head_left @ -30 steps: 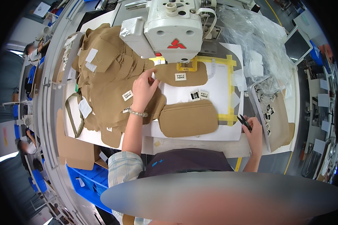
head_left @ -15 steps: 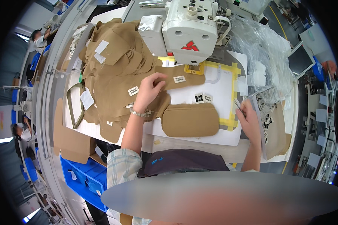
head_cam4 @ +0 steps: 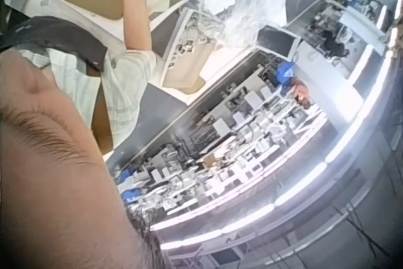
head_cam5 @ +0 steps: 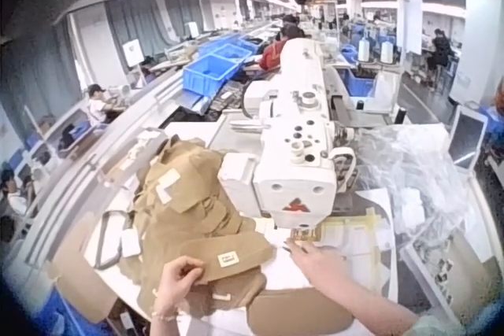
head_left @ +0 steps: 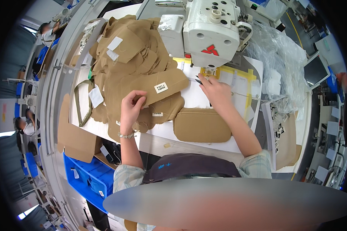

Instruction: The person is sewing leather labels onto fabric components using an industrial sewing machine.

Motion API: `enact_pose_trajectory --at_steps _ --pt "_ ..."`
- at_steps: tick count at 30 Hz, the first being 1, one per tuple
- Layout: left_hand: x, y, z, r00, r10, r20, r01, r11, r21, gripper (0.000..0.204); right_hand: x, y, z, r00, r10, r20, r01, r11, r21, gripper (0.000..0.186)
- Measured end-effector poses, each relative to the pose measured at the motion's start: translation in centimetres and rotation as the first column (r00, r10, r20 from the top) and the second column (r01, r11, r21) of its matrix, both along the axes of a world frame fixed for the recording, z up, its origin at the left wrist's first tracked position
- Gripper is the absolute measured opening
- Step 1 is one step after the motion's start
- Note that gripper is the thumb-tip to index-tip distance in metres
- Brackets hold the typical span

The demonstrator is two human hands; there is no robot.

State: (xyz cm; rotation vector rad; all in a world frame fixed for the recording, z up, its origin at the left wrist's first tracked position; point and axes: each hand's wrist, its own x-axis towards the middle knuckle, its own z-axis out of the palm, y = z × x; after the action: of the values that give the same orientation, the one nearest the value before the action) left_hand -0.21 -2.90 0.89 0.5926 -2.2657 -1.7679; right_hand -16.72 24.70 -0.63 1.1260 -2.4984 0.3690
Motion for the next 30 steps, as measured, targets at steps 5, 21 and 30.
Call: enact_pose_trajectory --at_steps 5,21,30 --pt "0.8 -0.2 0.5 0.999 0.015 0.034 -0.015 1.000 -0.011 0.013 -0.4 -1.4 -1.3 0.998 0.061 0.035 -0.063 0.997 0.043 0.036" --pt "1.4 -2.7 1.1 0.990 0.134 -0.046 -0.141 0.955 -0.260 0.019 -0.3 3.6 0.5 0.998 0.027 0.053 -0.021 0.994 -0.103 0.032" --pt "-0.2 -3.6 0.3 0.946 0.323 -0.019 -0.186 0.497 -0.847 0.037 5.6 13.7 -0.8 0.893 -0.371 0.255 0.429 0.871 -0.237 0.038"
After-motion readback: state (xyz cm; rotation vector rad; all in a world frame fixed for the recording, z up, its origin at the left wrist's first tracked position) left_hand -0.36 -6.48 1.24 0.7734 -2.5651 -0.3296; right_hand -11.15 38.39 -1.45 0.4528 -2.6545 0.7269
